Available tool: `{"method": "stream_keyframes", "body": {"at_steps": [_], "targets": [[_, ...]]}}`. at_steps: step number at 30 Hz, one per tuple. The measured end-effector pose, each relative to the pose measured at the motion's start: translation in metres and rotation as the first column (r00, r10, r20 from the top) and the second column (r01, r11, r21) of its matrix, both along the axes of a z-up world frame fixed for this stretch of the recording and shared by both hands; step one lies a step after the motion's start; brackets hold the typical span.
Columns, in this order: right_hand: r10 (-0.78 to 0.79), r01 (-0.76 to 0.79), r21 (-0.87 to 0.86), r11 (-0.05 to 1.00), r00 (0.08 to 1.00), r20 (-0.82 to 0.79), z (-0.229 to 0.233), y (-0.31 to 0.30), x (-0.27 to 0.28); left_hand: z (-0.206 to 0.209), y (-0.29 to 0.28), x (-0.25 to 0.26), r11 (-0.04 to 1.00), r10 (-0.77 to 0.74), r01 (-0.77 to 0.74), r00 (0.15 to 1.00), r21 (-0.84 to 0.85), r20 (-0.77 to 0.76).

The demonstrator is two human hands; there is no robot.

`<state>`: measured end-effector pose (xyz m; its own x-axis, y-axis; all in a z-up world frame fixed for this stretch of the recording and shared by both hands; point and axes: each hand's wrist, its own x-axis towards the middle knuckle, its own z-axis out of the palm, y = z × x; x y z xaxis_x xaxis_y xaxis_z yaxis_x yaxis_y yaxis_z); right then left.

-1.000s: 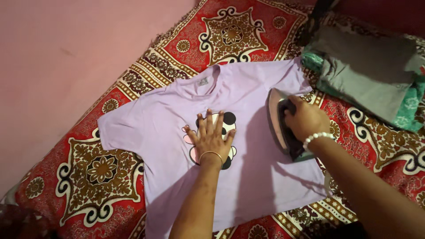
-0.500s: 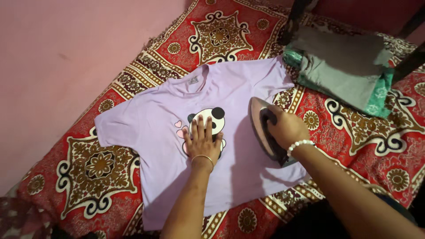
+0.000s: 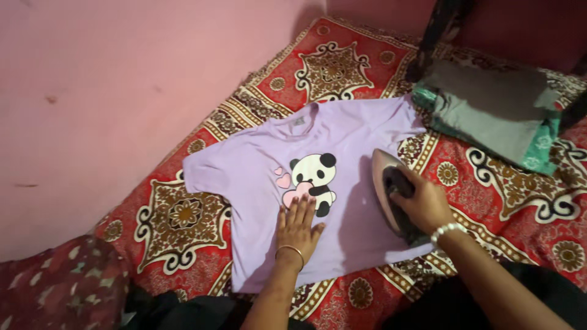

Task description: The person irons a light purple t-shirt with a panda graphic on a patterned rug. They smooth the fabric with one hand while moving the iron with the other, then fold the shirt in half and iron the folded edges.

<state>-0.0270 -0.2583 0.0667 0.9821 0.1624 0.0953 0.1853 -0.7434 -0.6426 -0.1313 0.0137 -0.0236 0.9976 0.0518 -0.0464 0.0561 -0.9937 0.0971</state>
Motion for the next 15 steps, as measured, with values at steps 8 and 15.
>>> {"method": "stream_keyframes", "body": {"at_steps": [8, 15], "targets": [[0.081, -0.098, -0.082, 0.992, 0.978, -0.195, 0.018, 0.077, -0.062, 0.028, 0.021, -0.031, 0.967, 0.256, -0.254, 0.955, 0.036, -0.150], [-0.154, 0.093, -0.244, 0.965, 0.958, -0.241, 0.007, 0.072, -0.040, 0.020, 0.016, -0.037, 0.947, 0.319, -0.316, 0.945, 0.049, -0.074]]}}
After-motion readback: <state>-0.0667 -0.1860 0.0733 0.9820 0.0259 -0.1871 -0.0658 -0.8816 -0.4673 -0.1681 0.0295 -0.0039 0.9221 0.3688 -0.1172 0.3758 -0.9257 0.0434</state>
